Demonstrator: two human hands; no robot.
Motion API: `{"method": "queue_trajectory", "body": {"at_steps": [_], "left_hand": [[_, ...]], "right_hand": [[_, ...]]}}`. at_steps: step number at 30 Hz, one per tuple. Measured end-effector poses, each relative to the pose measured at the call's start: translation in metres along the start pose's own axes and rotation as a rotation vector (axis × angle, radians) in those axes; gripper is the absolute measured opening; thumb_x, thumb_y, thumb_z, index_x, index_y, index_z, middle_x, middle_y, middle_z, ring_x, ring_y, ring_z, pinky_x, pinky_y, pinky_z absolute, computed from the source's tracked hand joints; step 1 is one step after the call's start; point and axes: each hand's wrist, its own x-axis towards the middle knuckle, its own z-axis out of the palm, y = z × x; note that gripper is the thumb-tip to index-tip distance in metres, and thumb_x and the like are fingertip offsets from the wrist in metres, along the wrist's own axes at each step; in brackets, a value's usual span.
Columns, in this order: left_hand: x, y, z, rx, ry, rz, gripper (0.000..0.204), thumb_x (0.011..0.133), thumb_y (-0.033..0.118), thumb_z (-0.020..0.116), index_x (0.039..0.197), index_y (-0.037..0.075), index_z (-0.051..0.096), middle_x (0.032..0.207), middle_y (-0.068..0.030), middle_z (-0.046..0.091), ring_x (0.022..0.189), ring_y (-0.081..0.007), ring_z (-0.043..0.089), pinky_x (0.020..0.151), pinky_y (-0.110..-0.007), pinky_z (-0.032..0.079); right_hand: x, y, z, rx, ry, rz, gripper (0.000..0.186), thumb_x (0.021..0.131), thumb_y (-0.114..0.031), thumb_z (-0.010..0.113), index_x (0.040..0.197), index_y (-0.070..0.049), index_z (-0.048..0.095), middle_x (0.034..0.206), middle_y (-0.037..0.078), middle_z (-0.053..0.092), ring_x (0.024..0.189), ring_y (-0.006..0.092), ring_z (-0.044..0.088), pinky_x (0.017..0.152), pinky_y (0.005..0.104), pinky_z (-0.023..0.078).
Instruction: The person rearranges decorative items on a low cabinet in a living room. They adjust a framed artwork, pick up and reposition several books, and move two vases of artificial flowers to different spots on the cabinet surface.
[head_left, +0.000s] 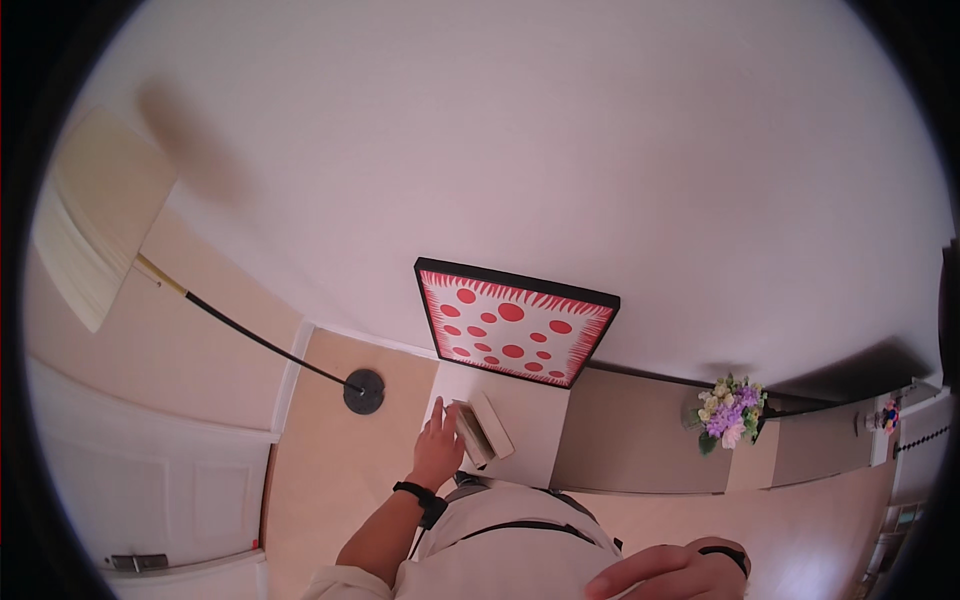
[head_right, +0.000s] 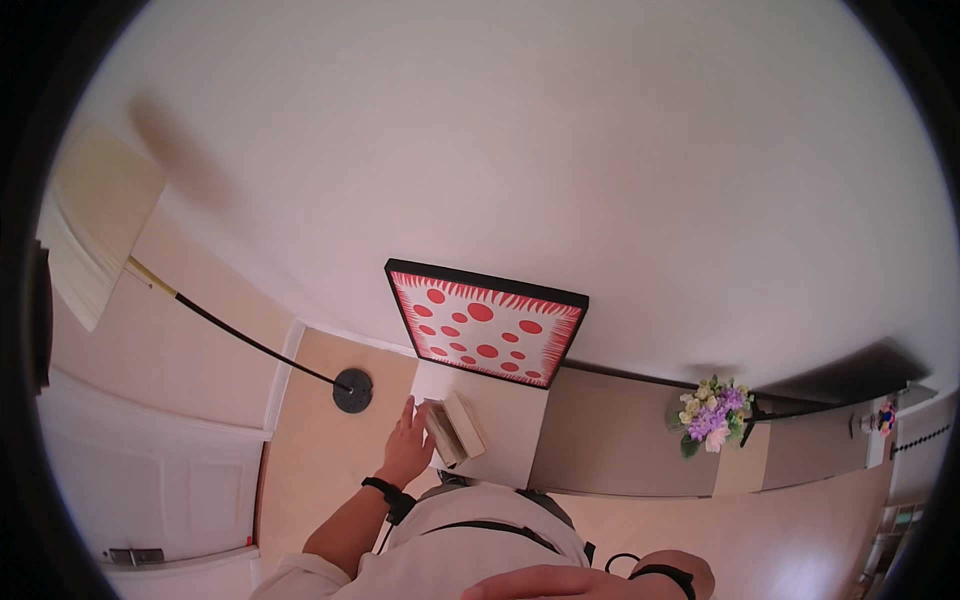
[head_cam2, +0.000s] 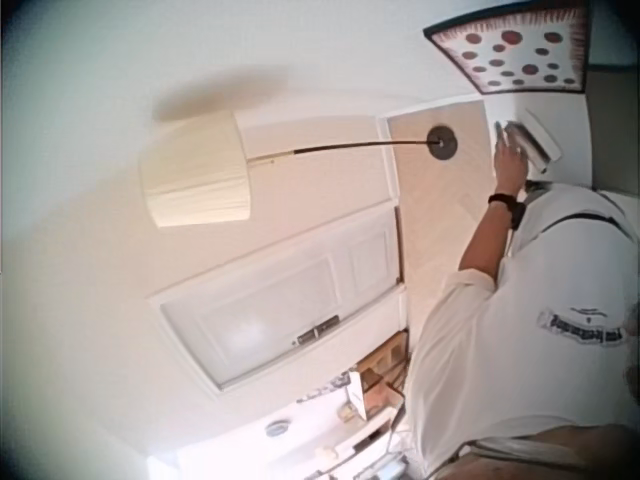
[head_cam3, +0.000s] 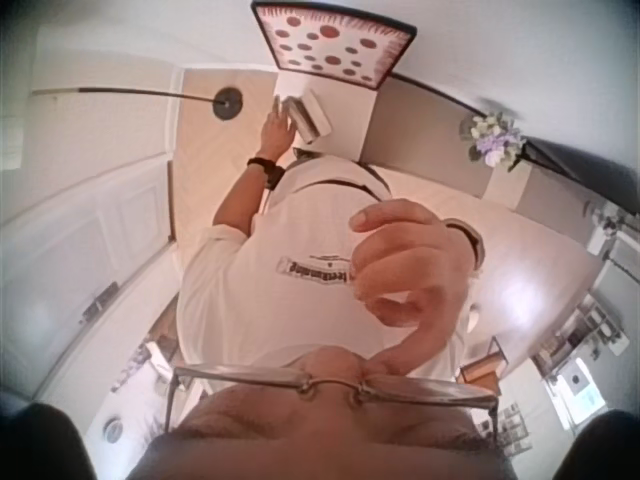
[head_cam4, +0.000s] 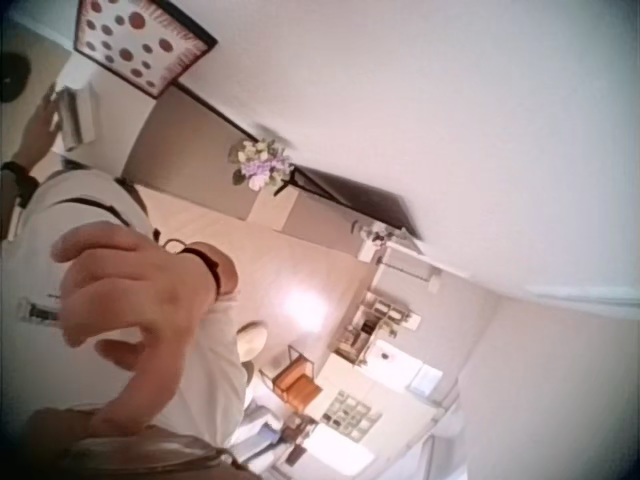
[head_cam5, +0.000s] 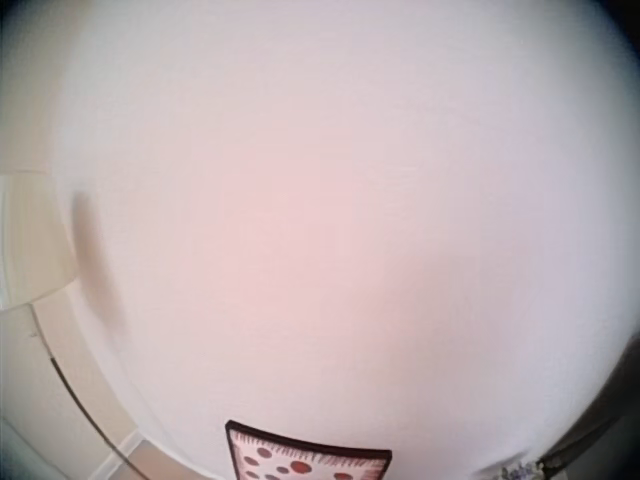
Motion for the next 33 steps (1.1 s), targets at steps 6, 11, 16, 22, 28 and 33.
{"method": "queue_trajectory", "body": {"at_steps": [6,11,16,22,28,33], "left_hand": [[0.008,-0.001,0.003,0.027,0.009,0.026,0.057,0.085,0.012,0.054,0.140,0.011,0.040,0.145,-0.0259,0.034,0.114,-0.0436,0.052,0.092,-0.050,0.047],[0.019,-0.003,-0.008,0.041,-0.066,0.076,0.060,0.080,0.005,0.054,0.138,0.012,0.043,0.144,-0.0246,0.037,0.112,-0.0419,0.054,0.089,-0.049,0.049],[0.018,-0.025,-0.013,0.072,-0.085,0.109,0.065,0.074,0.001,0.055,0.137,0.010,0.043,0.144,-0.0236,0.038,0.110,-0.0398,0.056,0.089,-0.048,0.049],[0.024,-0.022,-0.021,-0.004,-0.086,0.152,0.068,0.073,0.000,0.055,0.139,0.005,0.038,0.143,-0.0253,0.038,0.110,-0.0401,0.056,0.088,-0.047,0.050],[0.003,-0.052,-0.044,-0.016,-0.065,0.163,0.069,0.073,0.001,0.055,0.139,0.003,0.038,0.143,-0.0256,0.038,0.109,-0.0386,0.056,0.091,-0.045,0.048],[-0.003,-0.067,-0.048,-0.036,-0.045,0.207,0.068,0.073,0.001,0.055,0.139,0.002,0.039,0.142,-0.0254,0.039,0.109,-0.0384,0.056,0.092,-0.045,0.048]], "right_hand": [[-0.002,-0.002,-0.005,0.001,-0.016,0.033,0.062,0.066,0.002,0.064,0.110,-0.042,0.063,0.097,0.007,0.057,0.076,0.0225,0.061,0.084,0.0478,0.048],[0.000,0.003,0.002,-0.009,0.010,0.080,0.044,0.069,-0.001,0.065,0.105,-0.026,0.068,0.093,0.007,0.060,0.076,0.0227,0.061,0.084,0.0457,0.048],[-0.032,0.085,0.011,-0.371,-0.132,0.458,0.030,0.079,-0.008,0.063,0.109,-0.009,0.064,0.108,0.009,0.059,0.091,0.0244,0.060,0.091,0.0427,0.047],[-0.176,0.262,0.080,-0.818,-0.250,1.070,0.064,0.082,-0.026,0.065,0.136,-0.002,0.041,0.122,0.018,0.055,0.102,0.0350,0.059,0.085,0.0436,0.050],[-0.203,0.306,0.132,-0.819,-0.312,1.139,0.078,0.080,-0.031,0.068,0.140,0.001,0.031,0.123,0.026,0.051,0.104,0.0393,0.058,0.088,0.0463,0.049],[-0.194,0.317,0.141,-0.825,-0.360,1.333,0.077,0.078,-0.031,0.070,0.138,0.000,0.033,0.123,0.023,0.054,0.102,0.0370,0.060,0.084,0.0456,0.051]]}}
